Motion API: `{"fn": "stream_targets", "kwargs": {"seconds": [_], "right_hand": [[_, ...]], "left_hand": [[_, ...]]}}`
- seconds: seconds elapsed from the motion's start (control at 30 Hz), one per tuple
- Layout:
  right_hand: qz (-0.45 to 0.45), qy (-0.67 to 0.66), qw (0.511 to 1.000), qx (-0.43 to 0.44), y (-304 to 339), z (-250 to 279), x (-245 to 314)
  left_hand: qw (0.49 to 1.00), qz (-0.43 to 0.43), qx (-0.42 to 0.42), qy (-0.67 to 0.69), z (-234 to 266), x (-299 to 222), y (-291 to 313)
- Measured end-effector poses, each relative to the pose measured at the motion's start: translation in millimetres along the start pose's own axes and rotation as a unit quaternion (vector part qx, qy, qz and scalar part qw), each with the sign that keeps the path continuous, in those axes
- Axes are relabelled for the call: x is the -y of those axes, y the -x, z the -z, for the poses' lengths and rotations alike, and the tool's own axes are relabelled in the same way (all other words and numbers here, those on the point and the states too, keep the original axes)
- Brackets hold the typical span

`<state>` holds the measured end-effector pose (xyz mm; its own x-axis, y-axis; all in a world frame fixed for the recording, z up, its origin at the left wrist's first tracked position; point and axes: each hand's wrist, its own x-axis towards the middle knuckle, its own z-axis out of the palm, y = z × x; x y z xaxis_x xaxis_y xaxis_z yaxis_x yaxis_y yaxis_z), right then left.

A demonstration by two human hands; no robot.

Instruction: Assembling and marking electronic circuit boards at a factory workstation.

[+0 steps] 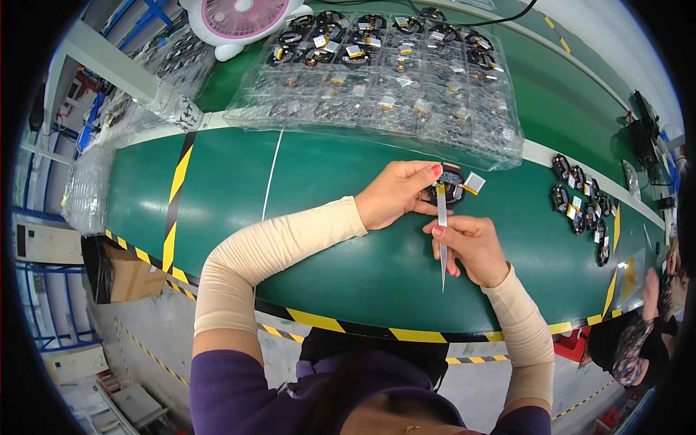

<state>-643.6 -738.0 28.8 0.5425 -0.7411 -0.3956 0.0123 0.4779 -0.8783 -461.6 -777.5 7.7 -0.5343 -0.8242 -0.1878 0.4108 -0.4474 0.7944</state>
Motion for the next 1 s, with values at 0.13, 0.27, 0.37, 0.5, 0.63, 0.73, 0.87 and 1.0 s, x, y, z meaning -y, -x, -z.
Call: {"fn": "stream_targets", "kwargs": {"seconds": [0.13, 0.27, 0.37, 0.5, 0.63, 0.73, 0.87, 1.0], "right_hand": [[0.022, 0.019, 0.999, -0.028, -1.8, -8.0, -5.4], [0.031, 0.059, 0.997, -0.04, 0.1, -1.7, -1.4], [0.082, 0.127, 0.986, -0.068, 4.0, 4.6, -1.6], [0.411, 0.517, 0.712, -0.237, -9.9, 9.4, -13.4], [0.33, 0.617, 0.663, -0.266, -6.1, 23.5, -11.5], [0.276, 0.648, 0.617, -0.351, 6.2, 38.2, -1.4], [0.285, 0.612, 0.588, -0.446, 5.2, 64.6, 2.6], [0.361, 0.618, 0.622, -0.318, -7.8, 47.6, -14.3]], "left_hand": [[1.0, -0.004, 0.002, -0.024, -2.2, 0.9, 3.4], [1.0, -0.005, 0.01, -0.028, -6.1, 3.7, -2.5], [0.999, -0.014, -0.032, -0.02, -7.6, -0.5, -2.0], [1.0, 0.021, 0.003, -0.021, 0.9, -5.3, 1.5], [0.996, 0.028, 0.028, -0.077, -0.7, -2.1, -1.5], [0.992, 0.031, 0.048, -0.115, -7.7, -5.1, -3.0], [0.988, 0.018, 0.031, -0.152, -7.2, -4.1, -1.1], [0.979, 0.009, 0.039, -0.198, 1.0, -2.0, 4.9]]}}
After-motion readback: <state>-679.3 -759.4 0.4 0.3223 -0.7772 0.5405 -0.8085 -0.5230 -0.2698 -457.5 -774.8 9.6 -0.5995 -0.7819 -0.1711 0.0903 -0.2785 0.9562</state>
